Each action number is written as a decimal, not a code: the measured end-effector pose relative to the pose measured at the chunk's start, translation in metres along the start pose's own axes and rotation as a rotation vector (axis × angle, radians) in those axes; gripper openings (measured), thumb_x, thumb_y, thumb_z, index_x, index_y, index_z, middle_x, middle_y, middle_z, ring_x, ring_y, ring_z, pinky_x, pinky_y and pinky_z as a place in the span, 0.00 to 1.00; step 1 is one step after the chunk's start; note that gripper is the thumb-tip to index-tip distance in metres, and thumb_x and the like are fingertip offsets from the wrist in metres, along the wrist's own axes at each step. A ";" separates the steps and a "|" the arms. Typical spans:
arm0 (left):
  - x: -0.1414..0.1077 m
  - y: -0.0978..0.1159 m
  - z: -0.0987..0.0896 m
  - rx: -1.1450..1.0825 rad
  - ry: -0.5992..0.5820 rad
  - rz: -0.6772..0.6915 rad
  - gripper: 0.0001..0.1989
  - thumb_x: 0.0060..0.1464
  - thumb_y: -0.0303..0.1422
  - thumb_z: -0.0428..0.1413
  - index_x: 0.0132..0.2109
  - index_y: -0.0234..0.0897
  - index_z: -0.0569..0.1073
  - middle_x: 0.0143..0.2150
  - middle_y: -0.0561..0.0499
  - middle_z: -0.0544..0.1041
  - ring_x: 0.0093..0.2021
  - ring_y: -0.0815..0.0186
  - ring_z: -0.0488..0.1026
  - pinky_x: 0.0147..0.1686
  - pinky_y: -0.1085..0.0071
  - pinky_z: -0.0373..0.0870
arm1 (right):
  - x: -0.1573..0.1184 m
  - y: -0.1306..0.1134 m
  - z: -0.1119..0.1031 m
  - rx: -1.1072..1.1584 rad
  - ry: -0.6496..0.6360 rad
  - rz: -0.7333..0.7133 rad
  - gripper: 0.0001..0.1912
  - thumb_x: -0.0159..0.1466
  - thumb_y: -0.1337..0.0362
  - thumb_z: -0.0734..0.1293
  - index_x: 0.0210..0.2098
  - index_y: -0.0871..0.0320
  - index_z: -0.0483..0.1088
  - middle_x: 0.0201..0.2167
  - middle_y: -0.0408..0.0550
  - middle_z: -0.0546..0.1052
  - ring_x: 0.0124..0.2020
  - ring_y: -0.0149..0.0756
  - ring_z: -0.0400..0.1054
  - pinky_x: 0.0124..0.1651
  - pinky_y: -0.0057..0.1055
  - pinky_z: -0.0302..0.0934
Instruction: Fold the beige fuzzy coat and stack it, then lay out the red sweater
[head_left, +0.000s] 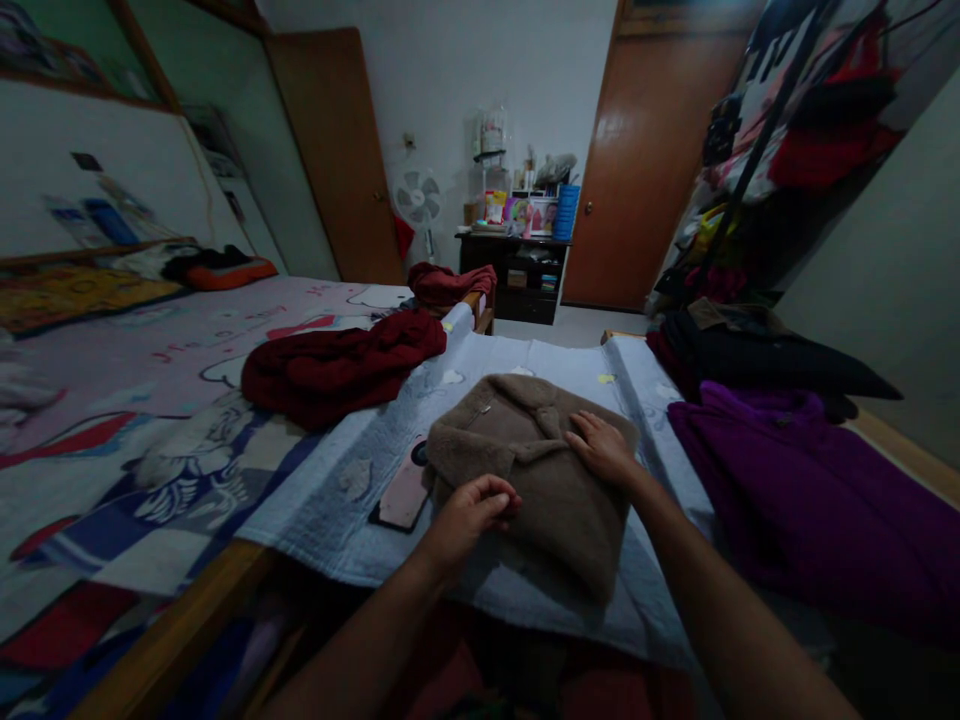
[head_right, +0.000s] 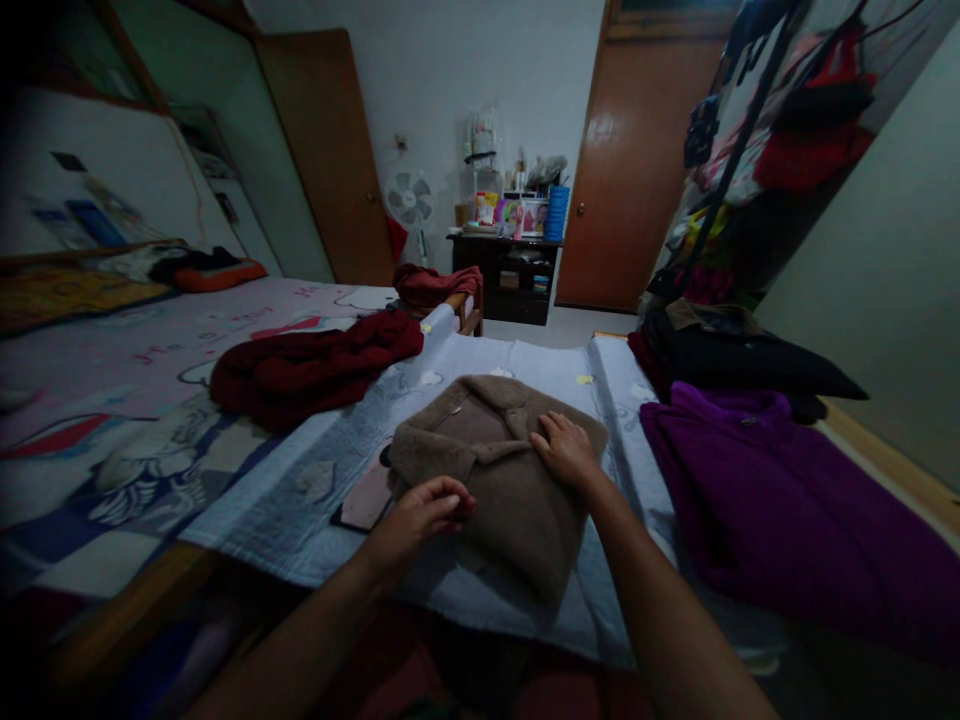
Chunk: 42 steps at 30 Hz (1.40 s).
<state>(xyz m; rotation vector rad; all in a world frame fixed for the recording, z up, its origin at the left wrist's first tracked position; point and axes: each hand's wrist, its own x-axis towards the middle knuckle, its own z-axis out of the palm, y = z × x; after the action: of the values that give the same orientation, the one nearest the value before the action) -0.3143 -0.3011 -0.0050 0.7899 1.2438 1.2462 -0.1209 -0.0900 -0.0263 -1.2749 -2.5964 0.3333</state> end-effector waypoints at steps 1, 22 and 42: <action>0.000 -0.001 0.000 -0.021 0.014 -0.006 0.13 0.48 0.40 0.60 0.37 0.36 0.72 0.39 0.48 0.77 0.41 0.64 0.74 0.39 0.70 0.66 | 0.000 0.000 0.001 -0.003 0.005 -0.001 0.28 0.68 0.52 0.56 0.61 0.63 0.63 0.65 0.59 0.62 0.67 0.49 0.52 0.67 0.46 0.45; -0.011 -0.040 -0.005 -0.451 -0.043 -0.546 0.25 0.42 0.42 0.69 0.43 0.36 0.70 0.43 0.43 0.77 0.43 0.57 0.77 0.49 0.59 0.66 | 0.103 0.054 -0.021 0.253 -0.156 0.169 0.25 0.62 0.51 0.64 0.51 0.62 0.74 0.50 0.58 0.77 0.50 0.47 0.71 0.53 0.37 0.64; 0.010 -0.074 0.006 -0.828 0.085 -0.348 0.25 0.51 0.33 0.64 0.56 0.31 0.72 0.56 0.38 0.75 0.57 0.52 0.71 0.61 0.58 0.62 | 0.119 0.049 -0.029 0.778 -0.787 0.625 0.25 0.61 0.44 0.63 0.37 0.61 0.77 0.35 0.54 0.81 0.38 0.43 0.75 0.46 0.38 0.68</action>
<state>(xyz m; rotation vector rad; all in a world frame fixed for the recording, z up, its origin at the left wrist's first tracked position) -0.2918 -0.3056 -0.0763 -0.0794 0.7632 1.3462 -0.1464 0.0371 -0.0008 -1.7740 -1.9824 2.0497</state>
